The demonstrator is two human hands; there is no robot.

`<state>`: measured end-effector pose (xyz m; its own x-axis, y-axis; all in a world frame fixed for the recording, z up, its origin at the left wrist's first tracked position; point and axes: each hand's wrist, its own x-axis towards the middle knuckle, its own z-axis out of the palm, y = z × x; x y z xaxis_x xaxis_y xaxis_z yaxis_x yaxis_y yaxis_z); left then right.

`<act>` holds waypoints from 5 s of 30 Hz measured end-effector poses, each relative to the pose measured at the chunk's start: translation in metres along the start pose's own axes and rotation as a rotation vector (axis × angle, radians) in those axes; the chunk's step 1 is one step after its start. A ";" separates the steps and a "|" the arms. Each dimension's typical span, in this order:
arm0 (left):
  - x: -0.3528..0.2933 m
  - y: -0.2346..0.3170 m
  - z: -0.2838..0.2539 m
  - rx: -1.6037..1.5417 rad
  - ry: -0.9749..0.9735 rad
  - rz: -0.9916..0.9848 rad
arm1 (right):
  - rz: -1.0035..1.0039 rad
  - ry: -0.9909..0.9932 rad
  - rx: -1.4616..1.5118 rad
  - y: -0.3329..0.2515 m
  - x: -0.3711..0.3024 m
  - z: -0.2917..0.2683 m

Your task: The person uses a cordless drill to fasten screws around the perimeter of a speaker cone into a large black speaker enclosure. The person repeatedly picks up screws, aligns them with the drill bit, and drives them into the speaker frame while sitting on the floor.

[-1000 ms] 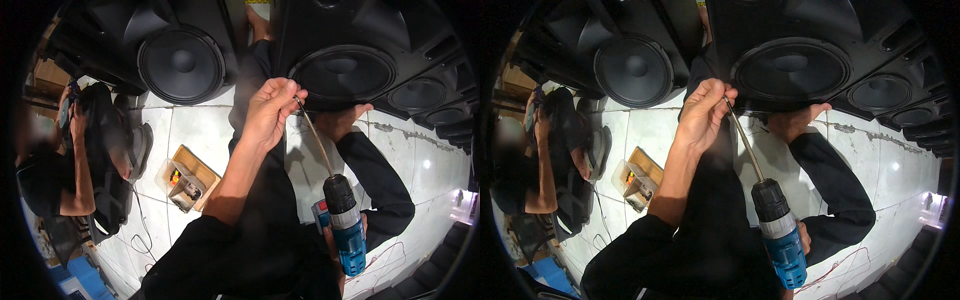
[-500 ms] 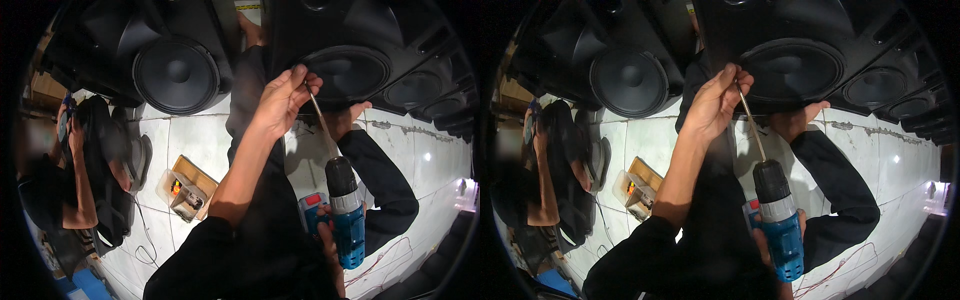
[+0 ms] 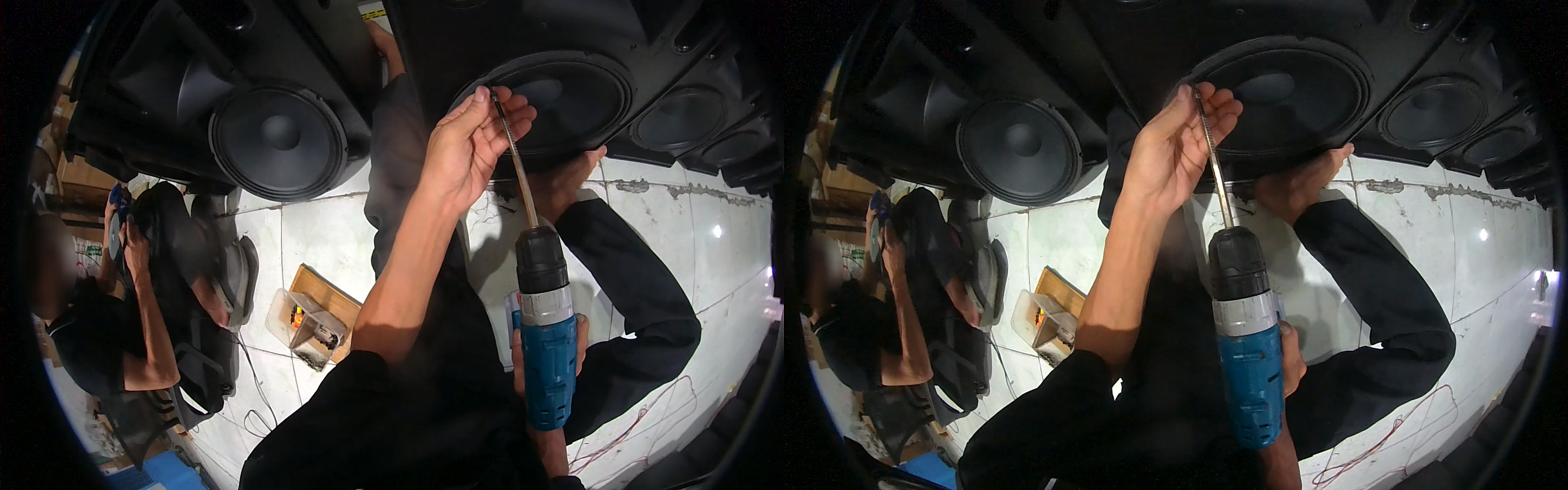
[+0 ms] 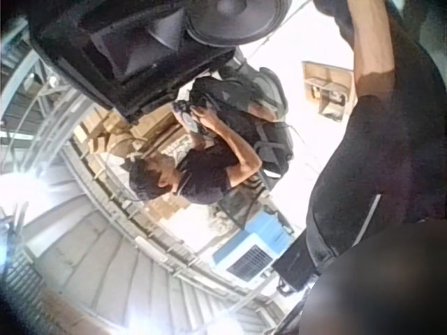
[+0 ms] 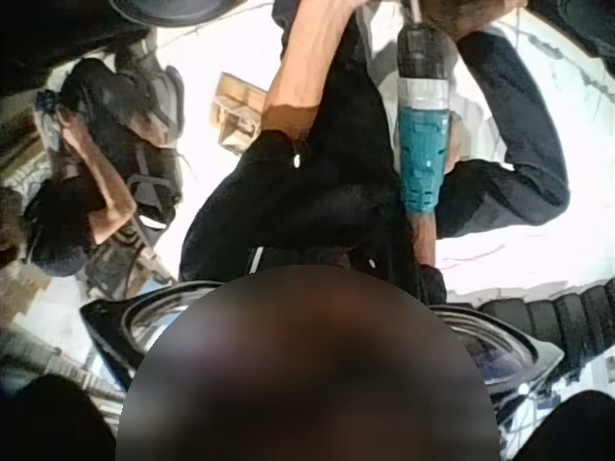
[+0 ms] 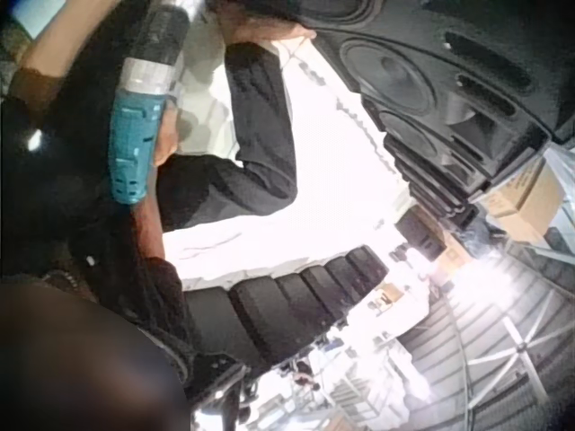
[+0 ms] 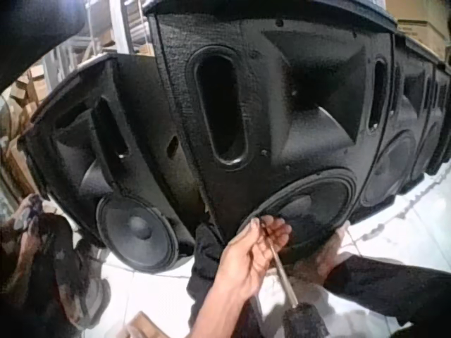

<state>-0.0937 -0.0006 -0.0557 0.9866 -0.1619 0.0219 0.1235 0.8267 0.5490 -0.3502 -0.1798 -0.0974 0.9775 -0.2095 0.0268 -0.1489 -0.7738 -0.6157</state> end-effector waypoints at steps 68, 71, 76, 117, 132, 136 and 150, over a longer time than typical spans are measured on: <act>0.016 0.021 -0.002 -0.189 0.066 0.068 | -0.406 0.089 0.025 -0.027 0.022 0.028; 0.017 0.022 -0.001 -0.189 0.064 0.066 | -0.403 0.092 0.026 -0.028 0.022 0.028; 0.019 0.021 -0.002 -0.209 0.048 0.053 | -0.389 0.096 0.025 -0.031 0.022 0.028; -0.129 0.012 0.032 0.952 -0.733 0.978 | -0.499 0.187 0.361 -0.075 0.054 0.036; -0.124 0.035 0.007 1.258 -0.884 1.019 | -0.530 0.244 0.169 -0.104 0.067 0.025; -0.112 0.043 0.026 1.088 -0.790 1.059 | -0.506 0.253 0.151 -0.105 0.065 0.031; -0.117 0.042 0.014 0.989 -0.737 1.104 | -0.564 0.185 0.167 -0.115 0.072 0.021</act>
<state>-0.2060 0.0451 -0.0234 0.2514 -0.2099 0.9448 -0.9534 0.1147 0.2791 -0.2598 -0.0933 -0.0419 0.8546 0.0929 0.5109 0.4232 -0.6948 -0.5816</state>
